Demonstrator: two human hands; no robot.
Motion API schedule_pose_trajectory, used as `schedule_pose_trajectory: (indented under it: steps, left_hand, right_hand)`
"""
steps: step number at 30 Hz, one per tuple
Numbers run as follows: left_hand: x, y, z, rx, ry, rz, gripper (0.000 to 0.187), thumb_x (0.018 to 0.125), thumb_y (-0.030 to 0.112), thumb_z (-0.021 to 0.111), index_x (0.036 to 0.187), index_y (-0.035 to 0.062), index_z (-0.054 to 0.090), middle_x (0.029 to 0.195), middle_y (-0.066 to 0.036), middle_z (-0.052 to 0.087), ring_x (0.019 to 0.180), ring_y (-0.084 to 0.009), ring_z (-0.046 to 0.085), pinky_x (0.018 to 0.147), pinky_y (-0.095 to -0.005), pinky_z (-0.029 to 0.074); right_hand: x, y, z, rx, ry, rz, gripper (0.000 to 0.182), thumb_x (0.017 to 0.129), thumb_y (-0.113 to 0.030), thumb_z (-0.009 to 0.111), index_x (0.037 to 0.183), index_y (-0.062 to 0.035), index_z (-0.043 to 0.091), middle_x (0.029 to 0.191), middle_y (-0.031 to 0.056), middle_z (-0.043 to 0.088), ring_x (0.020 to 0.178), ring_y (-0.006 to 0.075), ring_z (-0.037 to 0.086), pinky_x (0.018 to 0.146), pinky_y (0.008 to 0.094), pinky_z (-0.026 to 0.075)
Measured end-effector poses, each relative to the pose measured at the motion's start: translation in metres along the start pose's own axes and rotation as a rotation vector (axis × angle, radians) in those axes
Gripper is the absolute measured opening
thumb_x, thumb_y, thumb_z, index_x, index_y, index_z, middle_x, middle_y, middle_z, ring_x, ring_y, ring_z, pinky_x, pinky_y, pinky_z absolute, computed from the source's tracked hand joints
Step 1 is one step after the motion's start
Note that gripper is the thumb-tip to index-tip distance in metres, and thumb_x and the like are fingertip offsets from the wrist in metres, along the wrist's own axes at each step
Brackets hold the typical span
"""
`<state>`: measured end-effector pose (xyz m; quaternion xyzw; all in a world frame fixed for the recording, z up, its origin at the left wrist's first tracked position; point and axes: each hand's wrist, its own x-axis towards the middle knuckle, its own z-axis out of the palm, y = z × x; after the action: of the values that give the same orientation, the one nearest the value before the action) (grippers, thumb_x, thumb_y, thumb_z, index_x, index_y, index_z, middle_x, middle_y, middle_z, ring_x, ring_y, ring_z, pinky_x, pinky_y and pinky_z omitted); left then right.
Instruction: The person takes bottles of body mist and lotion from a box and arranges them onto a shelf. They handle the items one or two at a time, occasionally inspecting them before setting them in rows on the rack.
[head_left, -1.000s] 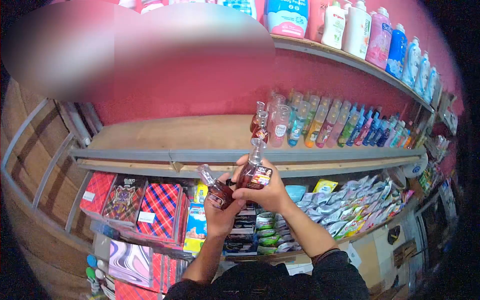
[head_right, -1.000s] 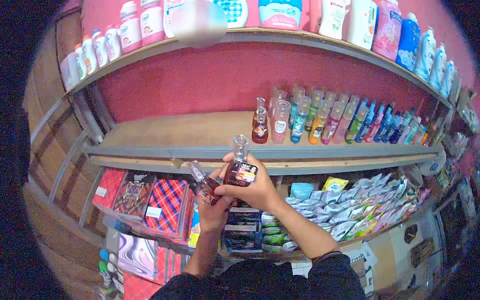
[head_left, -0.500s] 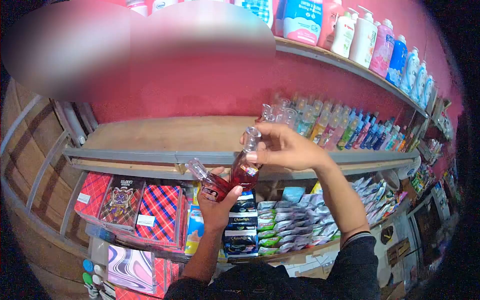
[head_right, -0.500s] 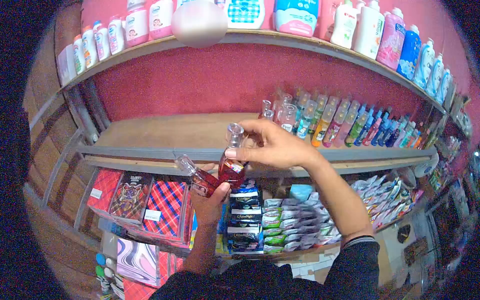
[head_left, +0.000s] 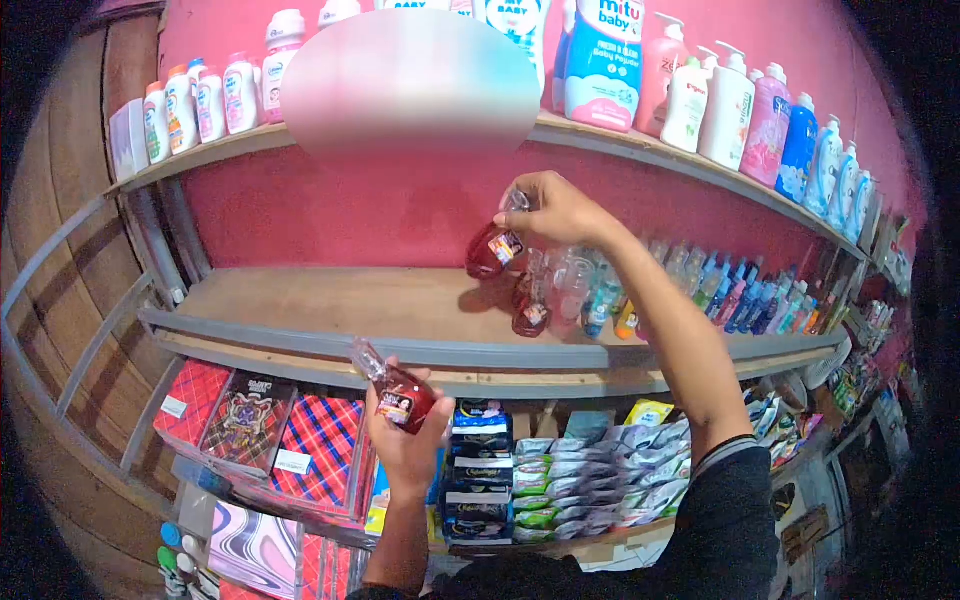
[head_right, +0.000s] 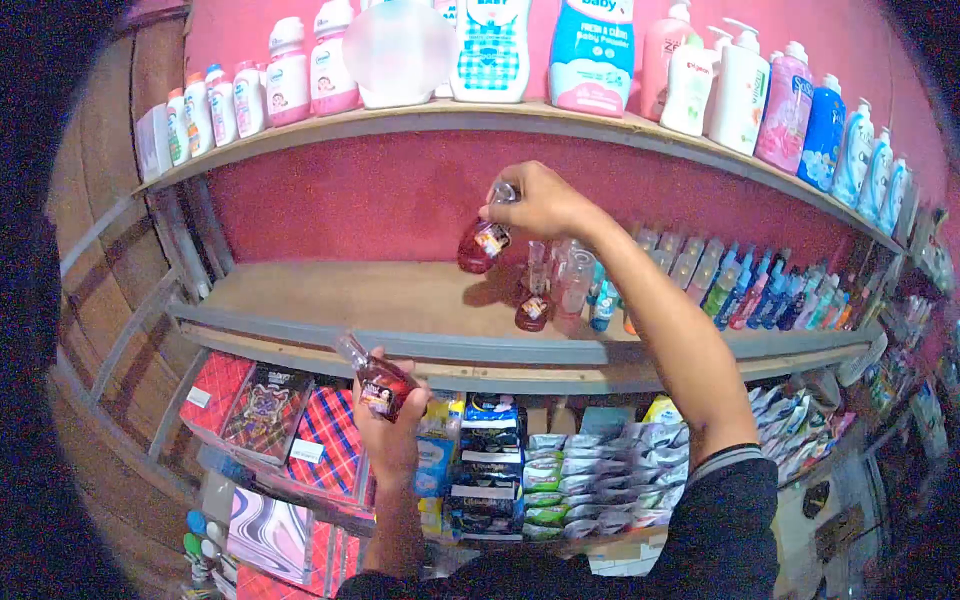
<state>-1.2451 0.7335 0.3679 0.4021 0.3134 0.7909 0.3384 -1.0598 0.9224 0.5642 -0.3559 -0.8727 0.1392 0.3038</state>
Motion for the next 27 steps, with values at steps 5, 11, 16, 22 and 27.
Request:
schedule_pose_trajectory:
  steps: [5,11,16,22,27]
  left_hand:
    - [0.003,-0.023,-0.017,-0.204,-0.028,-0.025,0.059,0.083,0.025,0.061,0.131,-0.0011,0.040,0.097,-0.012,0.058,0.080,-0.0234,0.064,0.071,-0.0354,0.055]
    - [0.006,-0.031,-0.025,-0.234,0.013,-0.129,0.053,0.085,0.033,0.055,0.125,-0.0001,0.043,0.095,-0.013,0.059,0.081,-0.0254,0.065,0.072,-0.0369,0.054]
    - [0.005,-0.022,-0.023,-0.208,-0.020,-0.120,0.051,0.086,0.029,0.054,0.124,-0.0016,0.041,0.098,-0.015,0.059,0.086,-0.0262,0.066,0.077,-0.0379,0.055]
    - [0.003,-0.024,-0.021,-0.256,-0.073,-0.082,0.051,0.087,0.030,0.055,0.123,-0.0041,0.041,0.098,-0.016,0.060,0.086,-0.0267,0.066,0.078,-0.0375,0.055]
    - [0.002,-0.019,-0.015,-0.253,-0.061,-0.101,0.050,0.088,0.031,0.055,0.121,-0.0037,0.042,0.097,-0.016,0.060,0.085,-0.0256,0.066,0.077,-0.0362,0.054]
  right_hand:
    - [0.047,0.029,0.005,-0.516,-0.094,0.293,0.040,0.082,-0.032,0.066,0.100,0.0046,0.065,0.093,0.0181,0.068,0.086,0.0241,0.065,0.080,0.0388,0.050]
    - [0.107,0.181,0.042,-0.457,-0.275,0.451,0.039,0.087,-0.033,0.054,0.108,-0.0041,0.068,0.102,0.0187,0.068,0.090,0.0277,0.064,0.082,0.0421,0.049]
    - [0.111,0.202,0.051,-0.521,-0.482,0.553,0.037,0.085,-0.032,0.057,0.108,-0.0054,0.068,0.100,0.0169,0.068,0.085,0.0261,0.063,0.077,0.0407,0.050]
    - [0.097,0.174,0.052,-0.647,-0.497,0.527,0.034,0.081,-0.032,0.062,0.103,-0.0080,0.070,0.099,0.0143,0.069,0.084,0.0257,0.064,0.075,0.0407,0.050]
    - [0.090,0.160,0.056,-0.746,-0.476,0.461,0.034,0.076,-0.032,0.068,0.101,-0.0087,0.072,0.101,0.0151,0.069,0.089,0.0258,0.066,0.078,0.0414,0.051]
